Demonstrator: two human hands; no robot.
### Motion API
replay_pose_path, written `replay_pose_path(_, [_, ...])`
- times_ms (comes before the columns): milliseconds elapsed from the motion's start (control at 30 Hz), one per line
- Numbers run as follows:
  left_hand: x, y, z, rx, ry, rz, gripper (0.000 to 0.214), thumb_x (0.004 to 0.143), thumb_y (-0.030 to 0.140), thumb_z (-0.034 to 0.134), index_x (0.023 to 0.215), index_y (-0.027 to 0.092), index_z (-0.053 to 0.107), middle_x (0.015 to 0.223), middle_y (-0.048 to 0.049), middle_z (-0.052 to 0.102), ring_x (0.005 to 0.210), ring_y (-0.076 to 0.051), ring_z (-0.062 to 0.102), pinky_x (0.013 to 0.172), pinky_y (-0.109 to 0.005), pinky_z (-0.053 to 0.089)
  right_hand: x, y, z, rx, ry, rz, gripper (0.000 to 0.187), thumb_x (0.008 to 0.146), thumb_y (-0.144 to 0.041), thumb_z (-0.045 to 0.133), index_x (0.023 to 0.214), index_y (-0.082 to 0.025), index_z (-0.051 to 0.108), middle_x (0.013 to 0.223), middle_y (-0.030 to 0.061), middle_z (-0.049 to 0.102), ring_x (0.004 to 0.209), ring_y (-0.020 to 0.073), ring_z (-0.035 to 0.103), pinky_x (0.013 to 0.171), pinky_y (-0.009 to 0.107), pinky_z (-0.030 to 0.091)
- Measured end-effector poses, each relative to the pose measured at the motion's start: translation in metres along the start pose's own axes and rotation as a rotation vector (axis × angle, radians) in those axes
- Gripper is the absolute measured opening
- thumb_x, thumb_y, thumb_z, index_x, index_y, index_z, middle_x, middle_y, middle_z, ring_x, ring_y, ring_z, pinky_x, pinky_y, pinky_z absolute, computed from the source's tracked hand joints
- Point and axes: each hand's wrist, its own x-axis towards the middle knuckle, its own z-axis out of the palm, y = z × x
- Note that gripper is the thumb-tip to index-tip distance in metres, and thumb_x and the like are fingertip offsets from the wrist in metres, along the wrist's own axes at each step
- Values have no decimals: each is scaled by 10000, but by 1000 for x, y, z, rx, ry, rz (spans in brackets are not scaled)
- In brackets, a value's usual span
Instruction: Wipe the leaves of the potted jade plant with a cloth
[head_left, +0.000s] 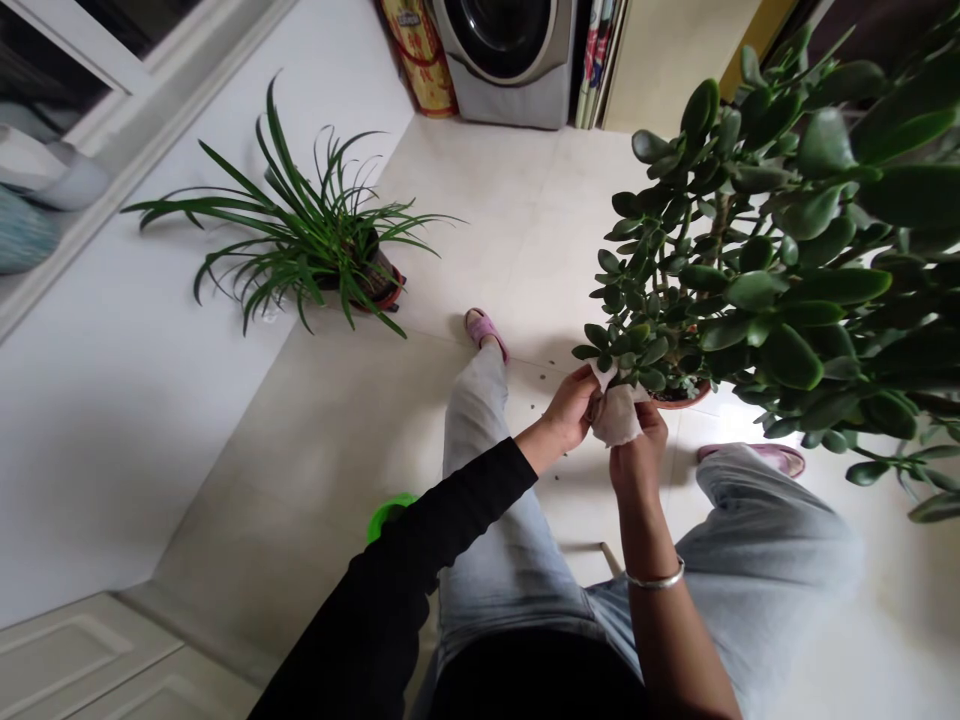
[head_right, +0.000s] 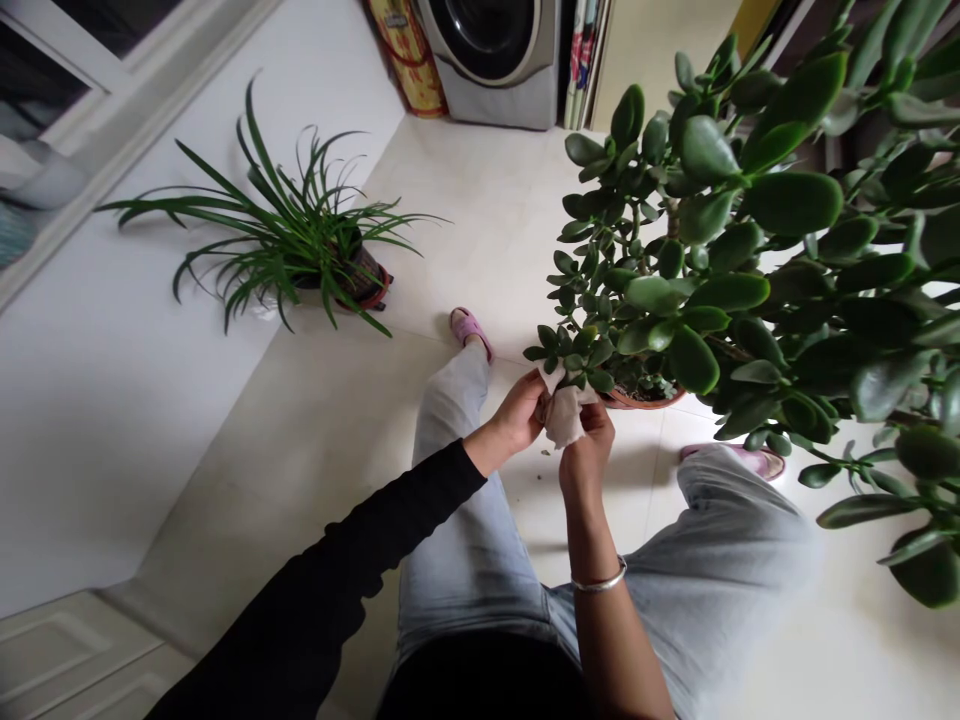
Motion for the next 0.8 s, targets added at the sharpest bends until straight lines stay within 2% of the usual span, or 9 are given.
replay_pose_path(200, [-8,10,-2,90,-38,1,340,641,330,935,705,180,637,560,61,495,565,-92,462,585,-263,337,-1,-2,1,17,14,4,396,571,-353,888,903,-177,766,893,31,773,794,185,659,764,345,534])
replay_pose_path(267, [-8,10,-2,108,-33,1,334,654,329,930,704,176,637,550,67,484,533,-77,423,566,-259,310,-1,-2,2,18,5,13,404,578,-369,890,910,-179,760,896,30,769,797,184,660,779,351,534])
replay_pose_path(367, [-7,8,-1,127,-13,11,350,671,374,934,757,162,669,624,34,589,579,-91,499,602,-263,343,-1,-1,1,26,-3,19,403,583,-389,893,904,-185,758,889,24,764,785,177,660,766,339,535])
replay_pose_path(500, [-4,2,0,108,5,53,403,650,434,955,765,160,683,723,-16,689,767,-170,654,734,-296,444,-2,3,-3,47,-25,23,395,583,-368,900,904,-188,756,876,20,771,763,169,667,754,333,551])
replay_pose_path(600, [-2,-1,0,87,46,72,413,633,436,963,752,162,678,725,-19,693,843,-201,683,798,-315,465,-4,6,-4,70,-35,32,374,586,-353,903,883,-191,742,852,16,765,761,173,679,755,335,561])
replay_pose_path(700, [-2,-4,-1,89,96,80,425,646,456,954,725,169,651,679,8,656,806,-184,665,778,-305,454,-6,7,-4,79,-43,48,390,600,-368,902,911,-196,742,867,15,764,760,173,686,752,336,565])
replay_pose_path(800, [-4,-3,-1,93,93,87,429,651,478,947,742,167,665,692,6,668,807,-181,668,778,-301,461,-6,6,-3,83,-59,55,408,605,-365,907,942,-198,749,884,14,765,769,171,687,767,339,569])
